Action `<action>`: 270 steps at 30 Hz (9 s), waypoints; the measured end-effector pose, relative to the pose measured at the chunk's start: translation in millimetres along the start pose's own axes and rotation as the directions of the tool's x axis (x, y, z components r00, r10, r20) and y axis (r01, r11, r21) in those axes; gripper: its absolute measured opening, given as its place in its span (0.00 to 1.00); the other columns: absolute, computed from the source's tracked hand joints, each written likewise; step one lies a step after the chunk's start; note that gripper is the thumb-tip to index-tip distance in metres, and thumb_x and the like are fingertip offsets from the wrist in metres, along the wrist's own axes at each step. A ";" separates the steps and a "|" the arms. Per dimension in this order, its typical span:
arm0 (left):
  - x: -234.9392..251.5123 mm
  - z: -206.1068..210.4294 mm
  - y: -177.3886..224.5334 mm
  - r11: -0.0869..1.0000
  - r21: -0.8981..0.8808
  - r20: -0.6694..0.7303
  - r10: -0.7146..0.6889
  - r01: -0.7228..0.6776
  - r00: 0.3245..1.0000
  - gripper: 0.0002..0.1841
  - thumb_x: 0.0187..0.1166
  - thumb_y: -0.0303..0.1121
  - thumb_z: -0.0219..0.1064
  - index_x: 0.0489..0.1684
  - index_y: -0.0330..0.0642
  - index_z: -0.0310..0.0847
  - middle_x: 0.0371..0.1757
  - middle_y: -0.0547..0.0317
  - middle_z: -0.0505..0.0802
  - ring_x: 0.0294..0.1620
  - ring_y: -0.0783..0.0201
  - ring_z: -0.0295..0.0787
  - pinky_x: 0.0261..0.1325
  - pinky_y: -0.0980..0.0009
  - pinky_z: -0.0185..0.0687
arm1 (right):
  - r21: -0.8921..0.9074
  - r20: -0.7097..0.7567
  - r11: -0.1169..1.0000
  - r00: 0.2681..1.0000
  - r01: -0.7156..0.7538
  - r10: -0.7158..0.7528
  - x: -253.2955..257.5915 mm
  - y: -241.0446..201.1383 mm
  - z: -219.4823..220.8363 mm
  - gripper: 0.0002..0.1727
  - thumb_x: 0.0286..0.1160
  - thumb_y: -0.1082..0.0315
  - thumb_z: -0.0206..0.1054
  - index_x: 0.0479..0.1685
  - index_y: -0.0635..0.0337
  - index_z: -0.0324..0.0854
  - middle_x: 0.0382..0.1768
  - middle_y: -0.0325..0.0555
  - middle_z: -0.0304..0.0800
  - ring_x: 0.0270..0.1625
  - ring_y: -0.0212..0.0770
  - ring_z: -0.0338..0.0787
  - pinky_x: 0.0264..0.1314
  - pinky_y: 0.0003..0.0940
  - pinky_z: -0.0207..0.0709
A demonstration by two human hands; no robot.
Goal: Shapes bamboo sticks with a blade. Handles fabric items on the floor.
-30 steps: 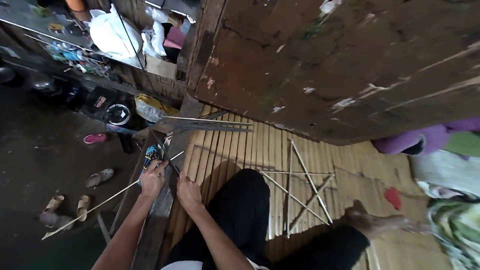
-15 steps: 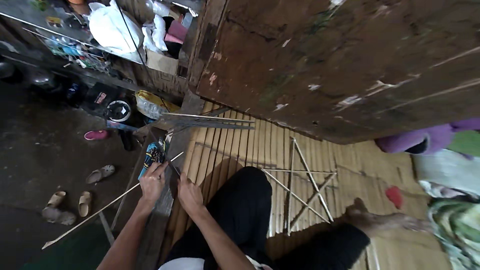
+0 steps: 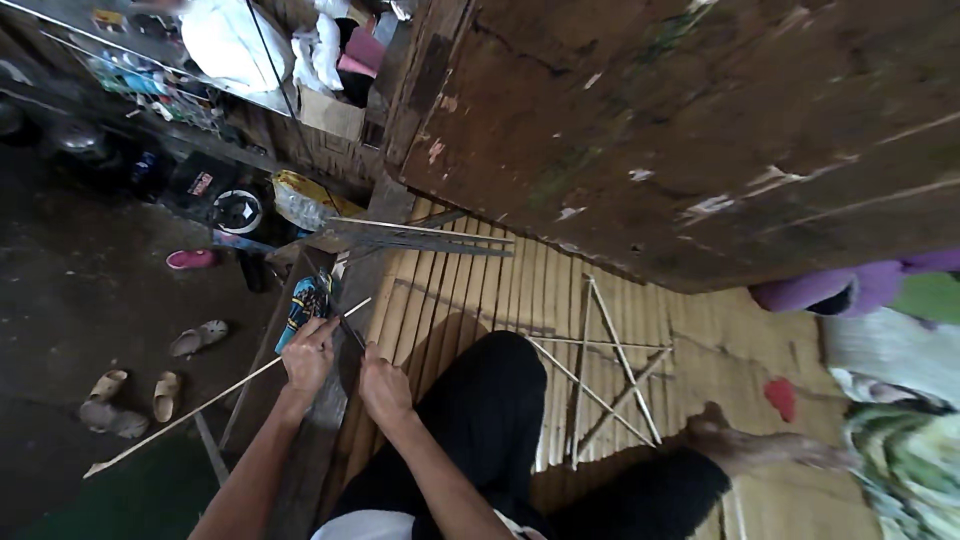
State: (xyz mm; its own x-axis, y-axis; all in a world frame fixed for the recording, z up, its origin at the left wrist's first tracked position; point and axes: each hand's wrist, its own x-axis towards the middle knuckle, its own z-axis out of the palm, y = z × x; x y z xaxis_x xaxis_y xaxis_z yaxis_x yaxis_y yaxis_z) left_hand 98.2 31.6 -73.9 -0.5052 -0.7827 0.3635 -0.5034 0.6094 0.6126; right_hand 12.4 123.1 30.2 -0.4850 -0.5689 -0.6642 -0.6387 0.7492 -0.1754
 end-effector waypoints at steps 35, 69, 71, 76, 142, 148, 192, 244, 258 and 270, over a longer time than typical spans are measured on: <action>1.0 -5.0 -2.0 0.999 -0.042 0.041 0.020 -0.019 0.999 0.12 0.77 0.21 0.64 0.45 0.38 0.96 0.47 0.44 0.97 0.45 0.46 0.97 0.47 0.51 0.92 | 0.055 -0.088 0.998 0.996 0.037 -0.032 4.2 8.3 11.5 0.24 0.96 0.57 0.44 0.81 0.60 0.68 0.52 0.60 0.93 0.56 0.61 0.94 0.58 0.54 0.85; -4.8 -8.6 8.7 1.000 -0.013 0.028 -0.006 0.006 1.000 0.12 0.76 0.21 0.65 0.43 0.40 0.97 0.46 0.45 0.97 0.45 0.46 0.97 0.45 0.52 0.91 | 0.110 -0.131 0.990 0.989 0.089 -0.075 10.0 7.5 11.7 0.25 0.96 0.57 0.45 0.82 0.60 0.69 0.51 0.60 0.93 0.53 0.61 0.95 0.57 0.54 0.85; -5.6 -8.0 17.5 1.000 0.016 0.024 -0.005 0.004 1.000 0.12 0.75 0.22 0.65 0.41 0.43 0.98 0.45 0.48 0.98 0.48 0.43 0.95 0.51 0.50 0.88 | 0.117 -0.152 0.989 0.986 0.087 -0.069 8.9 9.8 11.9 0.24 0.96 0.57 0.46 0.80 0.61 0.71 0.51 0.60 0.93 0.52 0.61 0.95 0.55 0.54 0.85; -9.8 5.3 31.6 1.000 0.012 0.001 -0.025 0.025 1.000 0.11 0.75 0.24 0.67 0.39 0.45 0.98 0.43 0.50 0.97 0.48 0.43 0.92 0.51 0.49 0.84 | 0.121 -0.149 0.992 0.989 0.038 -0.020 10.1 15.6 9.5 0.25 0.96 0.56 0.46 0.80 0.60 0.70 0.51 0.59 0.93 0.54 0.60 0.95 0.57 0.53 0.85; 41.7 -75.7 11.4 0.804 0.259 0.727 -0.527 0.535 0.440 0.27 0.94 0.48 0.51 0.67 0.32 0.83 0.63 0.34 0.90 0.67 0.39 0.86 0.72 0.38 0.74 | 0.115 -0.076 0.993 0.997 0.030 -0.021 15.0 17.3 14.3 0.25 0.97 0.58 0.43 0.84 0.59 0.66 0.57 0.62 0.91 0.58 0.62 0.93 0.61 0.57 0.84; 29.3 -76.9 -29.1 0.497 -0.033 0.914 -0.336 0.867 0.228 0.18 0.95 0.35 0.49 0.35 0.41 0.82 0.19 0.73 0.78 0.15 0.80 0.66 0.20 0.85 0.61 | 0.133 -0.127 0.989 0.991 0.059 -0.042 17.9 20.8 19.3 0.25 0.97 0.57 0.43 0.79 0.62 0.70 0.55 0.62 0.92 0.56 0.62 0.94 0.59 0.56 0.84; -11.8 -97.0 4.6 0.932 -0.020 0.467 -0.312 0.363 0.827 0.18 0.85 0.39 0.65 0.34 0.30 0.89 0.30 0.45 0.90 0.32 0.51 0.87 0.42 0.48 0.80 | 0.139 -0.190 0.988 0.981 0.070 -0.042 -13.2 8.2 0.4 0.24 0.96 0.58 0.46 0.76 0.63 0.73 0.47 0.60 0.94 0.51 0.61 0.95 0.54 0.55 0.85; -40.7 -76.8 -25.0 0.971 0.115 0.060 0.206 -0.211 0.977 0.15 0.82 0.34 0.63 0.39 0.32 0.95 0.30 0.40 0.94 0.32 0.44 0.95 0.37 0.56 0.89 | 0.160 -0.139 0.984 0.988 0.083 -0.061 -13.5 11.7 3.8 0.25 0.96 0.56 0.47 0.78 0.65 0.71 0.47 0.62 0.94 0.53 0.62 0.95 0.57 0.55 0.84; -52.5 -72.4 -18.8 0.984 0.118 0.118 0.122 -0.136 0.986 0.15 0.81 0.33 0.64 0.39 0.31 0.95 0.30 0.39 0.93 0.32 0.41 0.95 0.37 0.52 0.89 | 0.175 -0.051 0.984 0.998 0.037 -0.029 -5.7 15.4 15.1 0.26 0.97 0.55 0.45 0.81 0.64 0.68 0.54 0.63 0.92 0.58 0.63 0.93 0.61 0.55 0.83; -28.8 -91.4 2.8 0.990 0.141 0.414 -0.085 0.029 0.906 0.13 0.86 0.33 0.63 0.50 0.35 0.94 0.42 0.37 0.96 0.42 0.35 0.95 0.45 0.35 0.86 | 0.194 0.022 0.981 1.000 0.008 -0.012 2.9 17.6 11.5 0.26 0.97 0.55 0.45 0.83 0.60 0.66 0.58 0.63 0.91 0.61 0.63 0.92 0.64 0.57 0.82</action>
State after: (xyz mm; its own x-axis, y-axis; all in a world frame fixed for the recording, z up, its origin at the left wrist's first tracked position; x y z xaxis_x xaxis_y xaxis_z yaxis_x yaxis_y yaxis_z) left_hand 175.4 44.3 -18.5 -0.7053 -0.7088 -0.0137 -0.6115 0.5986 0.5175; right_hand 6.6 138.6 16.8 -0.4639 -0.5707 -0.6775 -0.5147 0.7962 -0.3182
